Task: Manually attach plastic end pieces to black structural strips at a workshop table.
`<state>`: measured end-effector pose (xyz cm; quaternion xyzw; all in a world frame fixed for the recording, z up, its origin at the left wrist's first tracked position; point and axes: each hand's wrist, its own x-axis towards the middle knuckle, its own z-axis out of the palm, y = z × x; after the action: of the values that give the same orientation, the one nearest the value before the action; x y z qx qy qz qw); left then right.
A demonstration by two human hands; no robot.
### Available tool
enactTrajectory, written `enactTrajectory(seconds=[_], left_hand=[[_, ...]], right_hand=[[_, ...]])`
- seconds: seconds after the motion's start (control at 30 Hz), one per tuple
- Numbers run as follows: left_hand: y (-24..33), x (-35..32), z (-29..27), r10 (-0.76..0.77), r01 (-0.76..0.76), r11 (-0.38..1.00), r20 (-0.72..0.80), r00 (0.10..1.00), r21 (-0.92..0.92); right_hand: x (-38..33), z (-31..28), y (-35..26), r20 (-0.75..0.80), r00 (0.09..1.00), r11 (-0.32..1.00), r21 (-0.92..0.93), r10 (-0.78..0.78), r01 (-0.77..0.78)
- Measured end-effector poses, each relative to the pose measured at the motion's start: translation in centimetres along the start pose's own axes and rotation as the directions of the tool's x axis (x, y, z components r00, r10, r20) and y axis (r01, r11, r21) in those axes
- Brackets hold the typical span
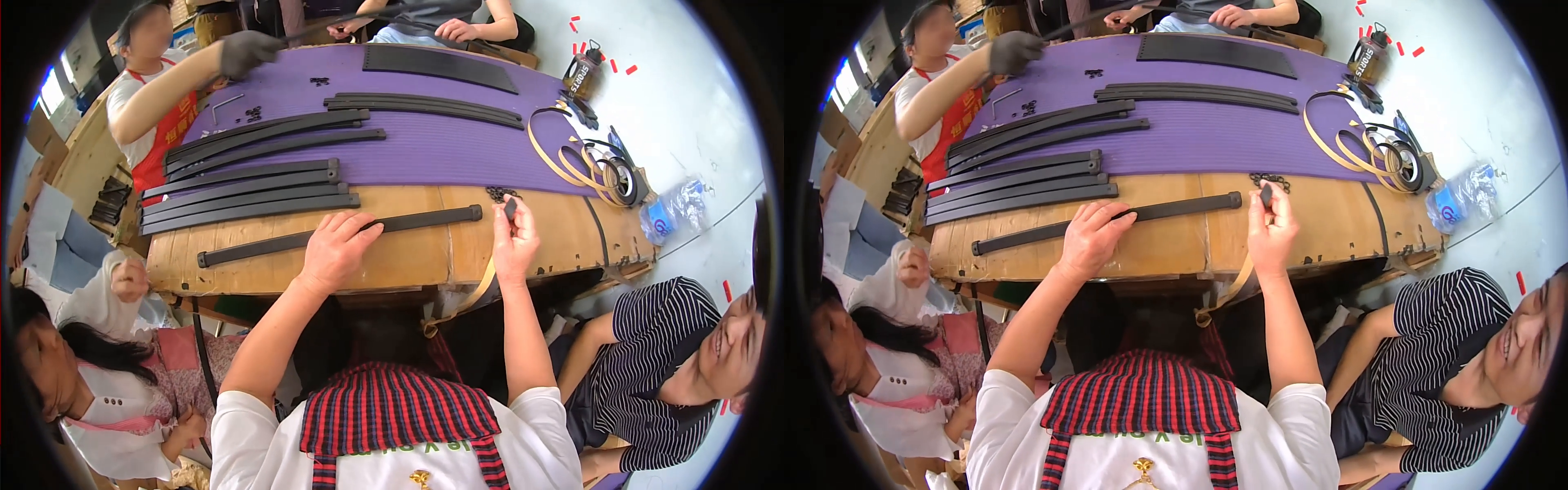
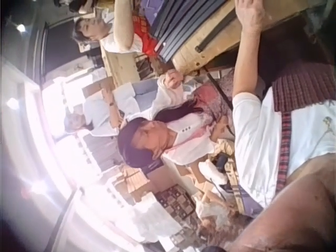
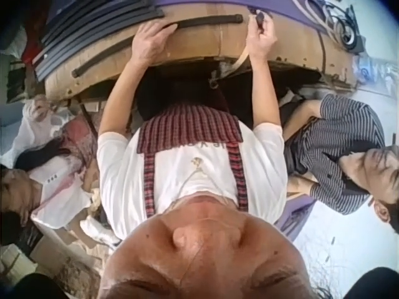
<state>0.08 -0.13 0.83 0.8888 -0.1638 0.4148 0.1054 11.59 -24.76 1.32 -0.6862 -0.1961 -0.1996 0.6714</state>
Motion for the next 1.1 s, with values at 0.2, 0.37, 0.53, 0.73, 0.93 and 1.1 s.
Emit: enactTrajectory(seconds=[0.2, 0.37, 0.53, 0.73, 0.93, 1.1], left_hand=[[-0.2, 0.2, 0.3, -0.047, 0.048, 0.999, 0.043, 0.998, -0.022], [-0.7, -0.6, 0.3, -0.084, 0.085, 0.996, 0.042, 0.996, -0.035], [-0.2, -0.3, 0.4, -0.101, 0.103, 0.993, 0.049, 0.994, -0.049], [-0.2, -0.8, 0.2, -0.128, 0.130, 0.989, 0.036, 0.991, -0.069], [-0.9, -1.4, -2.3, -0.147, 0.145, 0.989, -0.071, 0.987, -0.034], [-4.7, -8.9, -10.8, -0.391, 0.511, 0.797, -0.371, 0.842, 0.320]], right_hand=[[-0.5, 0.3, 0.4, 0.115, 0.945, 0.884, -0.334, -0.306, 0.327], [-0.4, 1.1, -0.1, 0.317, 0.865, 0.676, -0.539, -0.389, 0.502], [-0.1, 0.3, -0.8, 0.453, 0.811, 0.552, -0.595, -0.370, 0.585], [-0.5, 1.1, -0.7, 0.407, 0.831, 0.620, -0.555, -0.379, 0.555], [0.4, 1.0, -0.7, 0.455, 0.818, 0.601, -0.560, -0.353, 0.571], [0.3, 0.9, -0.4, 0.439, 0.818, 0.603, -0.556, -0.371, 0.572]])
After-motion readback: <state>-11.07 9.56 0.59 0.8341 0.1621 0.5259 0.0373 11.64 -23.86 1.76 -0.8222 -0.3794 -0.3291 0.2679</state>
